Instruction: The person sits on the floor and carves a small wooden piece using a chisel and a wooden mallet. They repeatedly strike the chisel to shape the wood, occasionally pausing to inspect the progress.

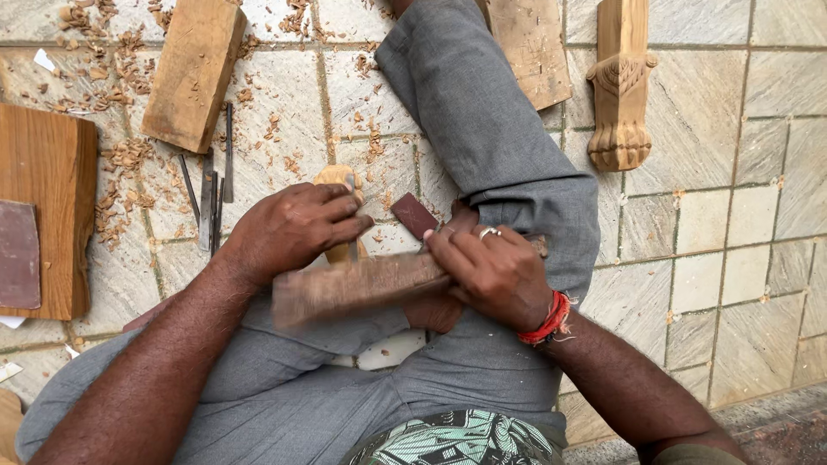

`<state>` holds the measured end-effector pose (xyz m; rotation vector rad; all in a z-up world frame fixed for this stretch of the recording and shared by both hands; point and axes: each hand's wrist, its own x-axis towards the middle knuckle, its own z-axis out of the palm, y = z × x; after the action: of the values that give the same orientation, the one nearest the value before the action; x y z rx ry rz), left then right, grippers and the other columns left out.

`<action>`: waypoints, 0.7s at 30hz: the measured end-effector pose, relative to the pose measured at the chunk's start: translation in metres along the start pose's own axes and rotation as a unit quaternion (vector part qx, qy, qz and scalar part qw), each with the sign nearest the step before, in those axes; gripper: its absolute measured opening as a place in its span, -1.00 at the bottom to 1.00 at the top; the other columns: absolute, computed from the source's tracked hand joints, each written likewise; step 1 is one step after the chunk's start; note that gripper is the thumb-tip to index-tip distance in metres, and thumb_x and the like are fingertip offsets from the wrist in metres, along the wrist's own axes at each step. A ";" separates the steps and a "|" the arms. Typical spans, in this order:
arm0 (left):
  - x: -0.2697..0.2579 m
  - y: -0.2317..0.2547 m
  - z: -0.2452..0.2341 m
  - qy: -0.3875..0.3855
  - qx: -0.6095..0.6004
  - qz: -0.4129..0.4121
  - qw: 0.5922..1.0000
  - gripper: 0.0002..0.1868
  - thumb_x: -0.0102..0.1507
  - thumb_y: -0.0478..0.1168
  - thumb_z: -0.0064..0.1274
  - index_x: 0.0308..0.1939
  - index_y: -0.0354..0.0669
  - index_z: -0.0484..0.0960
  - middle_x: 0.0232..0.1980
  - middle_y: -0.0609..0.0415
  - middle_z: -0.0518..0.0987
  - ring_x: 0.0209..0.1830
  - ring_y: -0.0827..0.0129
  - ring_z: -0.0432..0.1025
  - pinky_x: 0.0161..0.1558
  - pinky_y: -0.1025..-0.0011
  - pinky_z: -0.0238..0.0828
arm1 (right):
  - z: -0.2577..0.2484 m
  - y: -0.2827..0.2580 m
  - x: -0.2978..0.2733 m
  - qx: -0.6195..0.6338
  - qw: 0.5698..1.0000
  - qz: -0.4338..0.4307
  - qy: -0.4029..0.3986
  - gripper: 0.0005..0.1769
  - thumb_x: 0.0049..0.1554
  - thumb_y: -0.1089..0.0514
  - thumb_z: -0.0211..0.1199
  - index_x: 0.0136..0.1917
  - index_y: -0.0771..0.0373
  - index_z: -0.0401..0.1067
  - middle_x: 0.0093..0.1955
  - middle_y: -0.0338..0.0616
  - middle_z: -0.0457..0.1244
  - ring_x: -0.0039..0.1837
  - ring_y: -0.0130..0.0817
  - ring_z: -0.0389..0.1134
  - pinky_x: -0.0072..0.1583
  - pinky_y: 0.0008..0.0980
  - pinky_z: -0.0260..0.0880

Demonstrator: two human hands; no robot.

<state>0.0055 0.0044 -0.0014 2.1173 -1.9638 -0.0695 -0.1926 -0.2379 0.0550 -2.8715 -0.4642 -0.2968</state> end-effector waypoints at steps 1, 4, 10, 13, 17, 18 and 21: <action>0.002 0.000 -0.001 -0.021 -0.011 -0.019 1.000 -0.67 0.23 -0.25 0.10 0.09 0.11 0.61 0.04 0.21 0.62 0.10 0.35 0.54 0.04 0.39 0.60 | 0.000 0.000 0.001 -0.006 1.000 0.017 -0.007 -0.43 0.06 -0.13 0.42 0.23 0.23 0.54 -0.15 -0.25 0.37 -0.28 -0.51 0.32 -0.23 -0.37 0.37; 0.003 0.003 -0.005 -0.050 -0.016 -0.050 0.997 -0.66 0.25 -0.30 0.13 0.10 0.08 0.61 0.01 0.19 0.63 0.04 0.36 0.58 -0.01 0.39 0.64 | 0.000 0.000 0.004 0.015 1.000 0.011 0.005 -0.46 0.07 -0.15 0.41 0.18 0.23 0.55 -0.17 -0.25 0.37 -0.29 -0.49 0.32 -0.23 -0.35 0.39; 0.005 0.013 -0.005 0.017 0.054 0.022 0.998 -0.67 0.28 -0.31 0.14 0.13 0.02 0.61 0.06 0.07 0.66 0.01 0.29 0.62 -0.04 0.40 0.68 | -0.002 -0.001 -0.002 0.036 0.999 -0.025 0.031 -0.64 0.18 0.00 0.36 0.19 0.18 0.56 -0.12 -0.27 0.39 -0.14 -0.50 0.41 -0.11 -0.39 0.44; 0.000 0.018 -0.006 0.024 0.103 0.028 0.994 -0.67 0.28 -0.30 0.13 0.13 0.03 0.61 0.10 0.06 0.66 0.05 0.25 0.62 -0.05 0.43 0.67 | -0.004 0.000 -0.002 0.040 0.998 -0.029 0.030 -0.65 0.18 0.04 0.35 0.19 0.20 0.57 -0.14 -0.27 0.39 -0.14 -0.49 0.42 -0.10 -0.40 0.44; -0.007 0.023 -0.008 0.007 0.084 0.017 0.996 -0.69 0.26 -0.25 0.12 0.10 -0.01 0.63 0.05 0.06 0.65 0.02 0.25 0.61 -0.12 0.45 0.66 | -0.009 0.001 -0.002 0.031 0.997 -0.047 0.045 -0.66 0.18 0.07 0.33 0.21 0.19 0.56 -0.11 -0.26 0.39 -0.12 -0.49 0.43 -0.09 -0.41 0.44; -0.007 0.024 -0.007 -0.002 0.076 0.017 0.997 -0.69 0.26 -0.22 0.12 0.10 -0.03 0.64 0.04 0.05 0.65 0.00 0.26 0.61 -0.15 0.45 0.66 | -0.009 0.001 -0.002 0.026 0.997 -0.054 0.052 -0.67 0.18 0.09 0.33 0.21 0.17 0.55 -0.11 -0.27 0.40 -0.13 -0.49 0.42 -0.09 -0.40 0.45; -0.004 0.025 -0.002 0.015 0.075 0.007 0.997 -0.70 0.26 -0.17 0.09 0.07 -0.02 0.63 0.01 0.07 0.62 0.03 0.28 0.59 -0.13 0.45 0.64 | -0.009 0.004 -0.003 0.003 0.998 -0.053 0.036 -0.68 0.17 0.10 0.34 0.20 0.14 0.56 -0.13 -0.29 0.40 -0.21 -0.52 0.37 -0.14 -0.40 0.43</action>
<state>-0.0188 0.0072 0.0054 2.1822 -2.0232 0.1155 -0.1959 -0.2444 0.0622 -2.8237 -0.6042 -0.4144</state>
